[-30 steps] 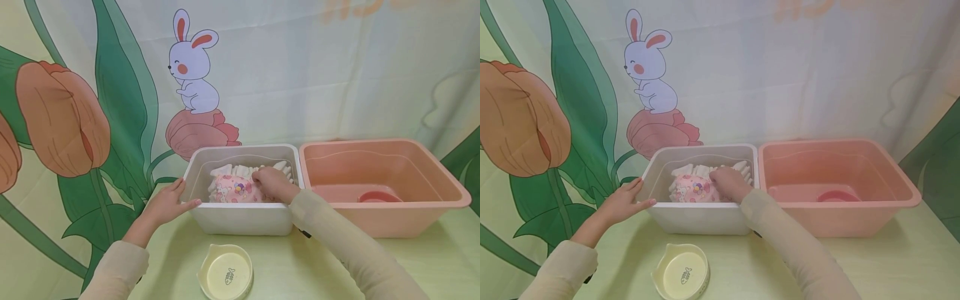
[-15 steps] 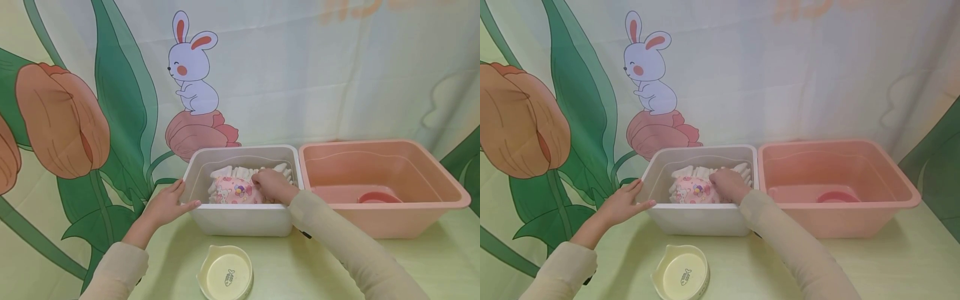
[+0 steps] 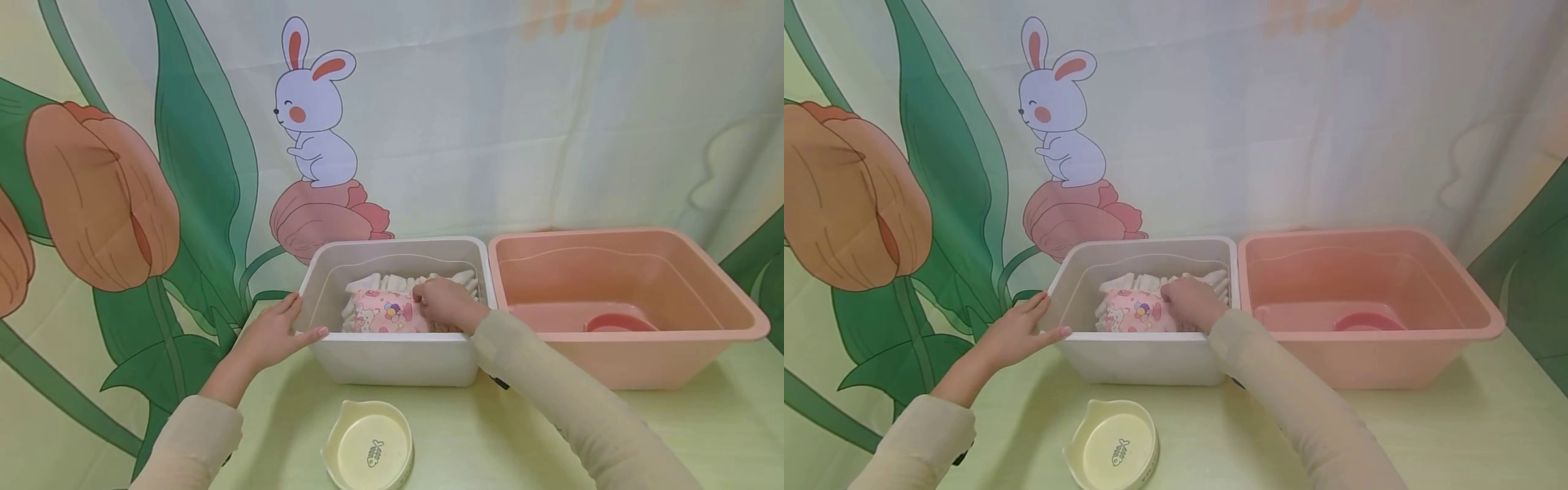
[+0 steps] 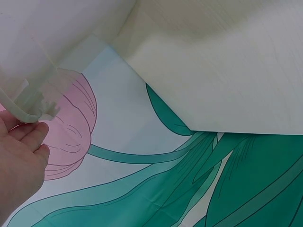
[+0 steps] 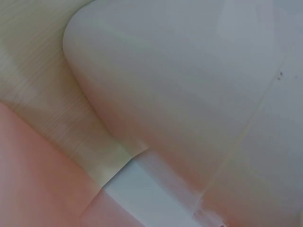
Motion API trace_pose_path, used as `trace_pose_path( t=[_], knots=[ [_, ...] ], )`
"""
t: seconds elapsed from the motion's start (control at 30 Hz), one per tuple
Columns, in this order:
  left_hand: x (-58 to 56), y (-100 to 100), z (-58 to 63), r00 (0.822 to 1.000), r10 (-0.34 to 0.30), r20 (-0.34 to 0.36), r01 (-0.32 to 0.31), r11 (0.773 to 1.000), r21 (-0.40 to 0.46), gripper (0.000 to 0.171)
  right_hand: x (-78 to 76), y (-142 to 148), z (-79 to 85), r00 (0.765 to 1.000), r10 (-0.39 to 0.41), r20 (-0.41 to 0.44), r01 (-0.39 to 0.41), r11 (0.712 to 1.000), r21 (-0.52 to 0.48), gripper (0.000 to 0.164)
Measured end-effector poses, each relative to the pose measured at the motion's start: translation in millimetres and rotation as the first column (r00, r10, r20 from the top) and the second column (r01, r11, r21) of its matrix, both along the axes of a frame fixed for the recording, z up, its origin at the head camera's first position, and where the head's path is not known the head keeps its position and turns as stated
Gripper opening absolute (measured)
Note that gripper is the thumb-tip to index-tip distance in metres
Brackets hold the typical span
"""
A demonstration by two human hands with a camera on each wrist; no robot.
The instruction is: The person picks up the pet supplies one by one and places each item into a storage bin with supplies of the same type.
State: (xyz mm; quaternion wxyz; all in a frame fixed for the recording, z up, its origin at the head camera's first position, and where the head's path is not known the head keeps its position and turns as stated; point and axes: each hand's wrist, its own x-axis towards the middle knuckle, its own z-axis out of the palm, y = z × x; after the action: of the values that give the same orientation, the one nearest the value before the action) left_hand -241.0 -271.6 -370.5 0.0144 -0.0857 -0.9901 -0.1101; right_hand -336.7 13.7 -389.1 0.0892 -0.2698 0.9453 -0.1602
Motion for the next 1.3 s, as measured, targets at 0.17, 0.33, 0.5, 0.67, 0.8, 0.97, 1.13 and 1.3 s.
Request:
trace_pose_path(
  t=[0.17,0.33,0.5,0.67,0.8,0.97,1.13,1.3],
  knots=[
    [0.0,0.2,0.0,1.000,0.003,0.004,-0.003,1.000,-0.002,0.088,2.0,1.7,0.7,0.998,0.016,0.053,-0.016,1.000,0.004,0.033],
    [0.4,0.7,0.4,1.000,0.003,0.005,-0.003,1.000,-0.002,0.088,4.0,3.3,-1.6,0.997,0.034,0.073,-0.036,0.999,0.035,0.049],
    [0.2,0.7,0.2,1.000,0.000,-0.002,0.000,1.000,0.000,0.087,3.2,3.4,-5.5,0.993,0.038,0.108,-0.046,0.996,0.074,0.057],
    [0.0,0.7,0.2,1.000,0.000,-0.003,0.000,1.000,-0.001,0.087,3.2,4.4,-7.4,0.986,0.017,0.165,-0.032,0.996,0.085,0.062],
    [0.1,0.9,0.6,1.000,0.003,0.003,-0.003,1.000,-0.002,0.088,5.0,6.1,-6.1,0.975,-0.008,0.223,-0.012,0.996,0.090,0.063],
    [0.1,1.7,2.1,1.000,-0.003,0.003,0.003,1.000,-0.009,0.087,6.0,8.1,-4.3,0.971,-0.021,0.238,-0.012,0.990,0.138,0.062],
    [0.8,2.6,3.7,1.000,-0.006,0.002,0.006,1.000,-0.008,0.088,5.9,8.5,-4.3,0.970,-0.028,0.243,-0.010,0.988,0.154,0.062],
    [0.9,2.4,3.2,1.000,-0.005,0.000,0.005,1.000,-0.013,0.087,6.3,8.8,-3.1,0.968,-0.030,0.251,-0.005,0.991,0.137,0.064]
  ],
)
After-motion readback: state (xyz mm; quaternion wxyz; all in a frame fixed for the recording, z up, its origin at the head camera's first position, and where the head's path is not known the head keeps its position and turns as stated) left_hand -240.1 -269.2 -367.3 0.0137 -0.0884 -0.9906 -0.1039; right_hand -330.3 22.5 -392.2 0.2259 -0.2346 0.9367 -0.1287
